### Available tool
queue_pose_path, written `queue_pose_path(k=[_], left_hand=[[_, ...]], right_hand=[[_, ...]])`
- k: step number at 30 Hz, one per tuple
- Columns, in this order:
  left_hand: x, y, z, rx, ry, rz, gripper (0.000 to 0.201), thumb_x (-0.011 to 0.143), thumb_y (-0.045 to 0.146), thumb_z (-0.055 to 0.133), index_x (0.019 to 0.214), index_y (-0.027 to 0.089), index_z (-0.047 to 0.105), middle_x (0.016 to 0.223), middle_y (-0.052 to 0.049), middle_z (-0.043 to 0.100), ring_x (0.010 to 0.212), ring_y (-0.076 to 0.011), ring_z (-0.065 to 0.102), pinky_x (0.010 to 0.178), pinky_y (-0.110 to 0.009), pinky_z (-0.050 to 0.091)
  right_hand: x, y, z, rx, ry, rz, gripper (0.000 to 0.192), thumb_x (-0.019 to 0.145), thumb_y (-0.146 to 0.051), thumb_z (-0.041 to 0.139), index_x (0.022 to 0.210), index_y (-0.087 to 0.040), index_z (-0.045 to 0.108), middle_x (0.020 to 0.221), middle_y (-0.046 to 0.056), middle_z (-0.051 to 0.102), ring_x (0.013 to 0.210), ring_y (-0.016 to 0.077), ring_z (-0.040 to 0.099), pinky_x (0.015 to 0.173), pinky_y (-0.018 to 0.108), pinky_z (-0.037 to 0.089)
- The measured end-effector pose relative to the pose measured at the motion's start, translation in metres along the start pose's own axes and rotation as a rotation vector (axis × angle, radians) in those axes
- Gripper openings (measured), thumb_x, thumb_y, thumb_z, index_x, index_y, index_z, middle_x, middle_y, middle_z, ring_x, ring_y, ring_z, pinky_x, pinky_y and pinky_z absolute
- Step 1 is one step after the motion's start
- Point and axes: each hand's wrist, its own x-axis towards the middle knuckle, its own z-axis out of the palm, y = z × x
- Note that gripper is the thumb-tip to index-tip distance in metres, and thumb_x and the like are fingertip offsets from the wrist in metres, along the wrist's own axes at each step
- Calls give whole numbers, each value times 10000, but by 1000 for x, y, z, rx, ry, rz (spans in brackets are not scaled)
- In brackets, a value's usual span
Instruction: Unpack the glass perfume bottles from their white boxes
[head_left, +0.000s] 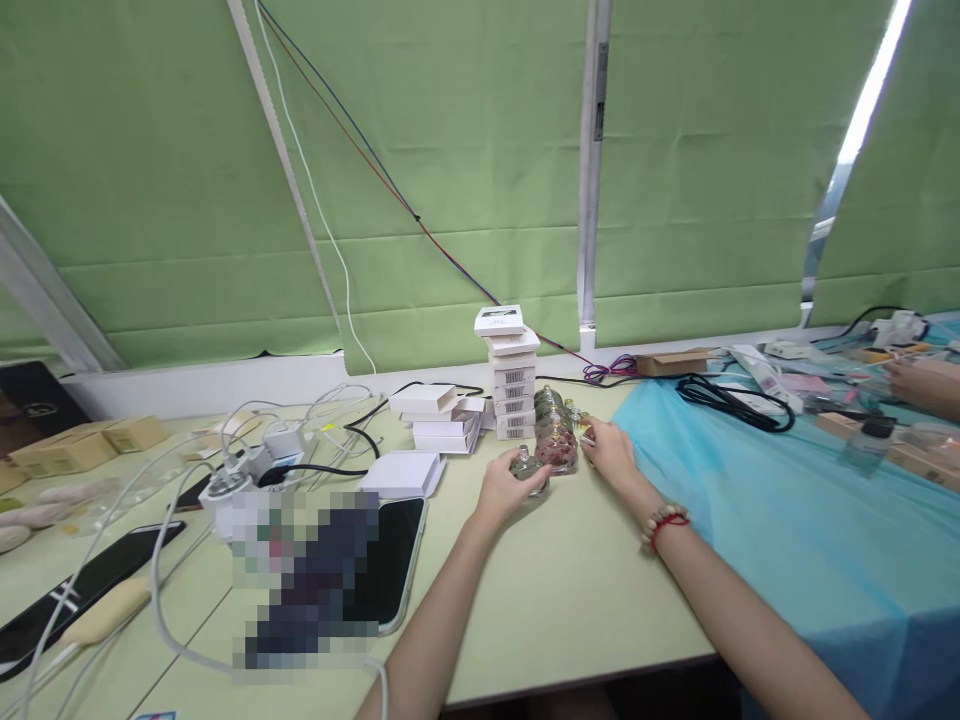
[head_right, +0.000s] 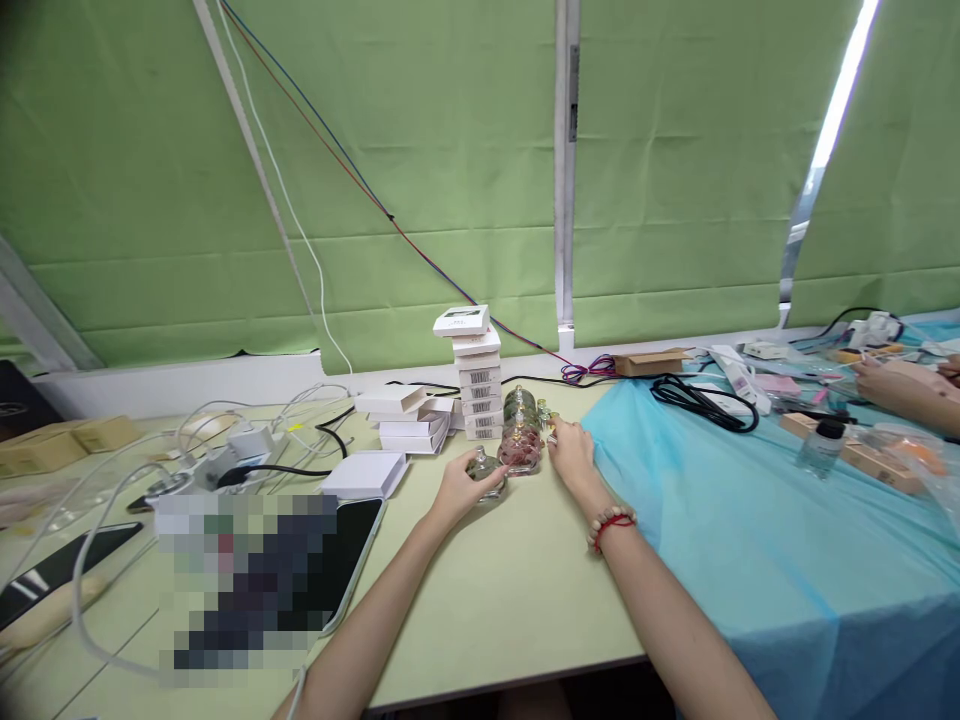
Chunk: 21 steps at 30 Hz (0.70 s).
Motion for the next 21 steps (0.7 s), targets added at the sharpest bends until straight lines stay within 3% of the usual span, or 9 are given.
queue_pose_path(k=[4,7,9,11,14,17,21], left_hand=[[0,1,-1,8,-3,2,377,652,504,627,569,173,467,540,41,443,539,-91,409,510,-216,283],[0,2,-2,8,-4,9,375,655,503,625,572,170,475,542,38,455,537,-91,413,510,-217,288],[-1,2,-1,2,-8,8,374,657,503,622,570,169,475,538,39,451,535,-91,410,508,-216,291],[-1,3,-1,-8,-14,4,376,654,507,622,570,169,480,537,38,456,537,-92,413,507,-216,294],[-1,5,-1,-8,-3,-12,388,633,529,633,586,169,496,545,32,479,550,-100,430,520,-219,308],[-1,6,-1,-1,-13,-25,390,635,538,632,608,168,509,564,28,508,565,-105,451,537,-220,325],[-1,7,-1,-17,-47,-20,356,667,513,617,639,163,551,592,17,554,571,-108,475,543,-221,341]], right_hand=[[3,1,-2,285,169,54,368,768,-173,535,1133,-210,562,932,44,686,828,178,622,682,257,421],[7,-6,-8,676,355,18,405,730,-276,600,1114,-169,531,912,68,670,826,180,624,732,289,468],[8,-16,-13,961,398,-31,473,684,-344,648,1097,-158,511,911,81,657,819,179,628,743,308,492],[6,-27,-18,1186,333,-71,526,647,-393,680,1090,-177,496,906,72,651,790,172,634,721,312,513],[-1,-41,-23,1348,111,-146,550,614,-398,718,1081,-209,497,899,47,649,769,158,642,705,296,531],[-9,-49,-23,1378,-54,-189,543,607,-364,738,1075,-217,507,910,36,642,789,156,650,716,288,539],[-17,-53,-20,1359,-164,-244,449,630,-328,738,1024,-212,555,963,47,644,860,166,644,734,288,544]])
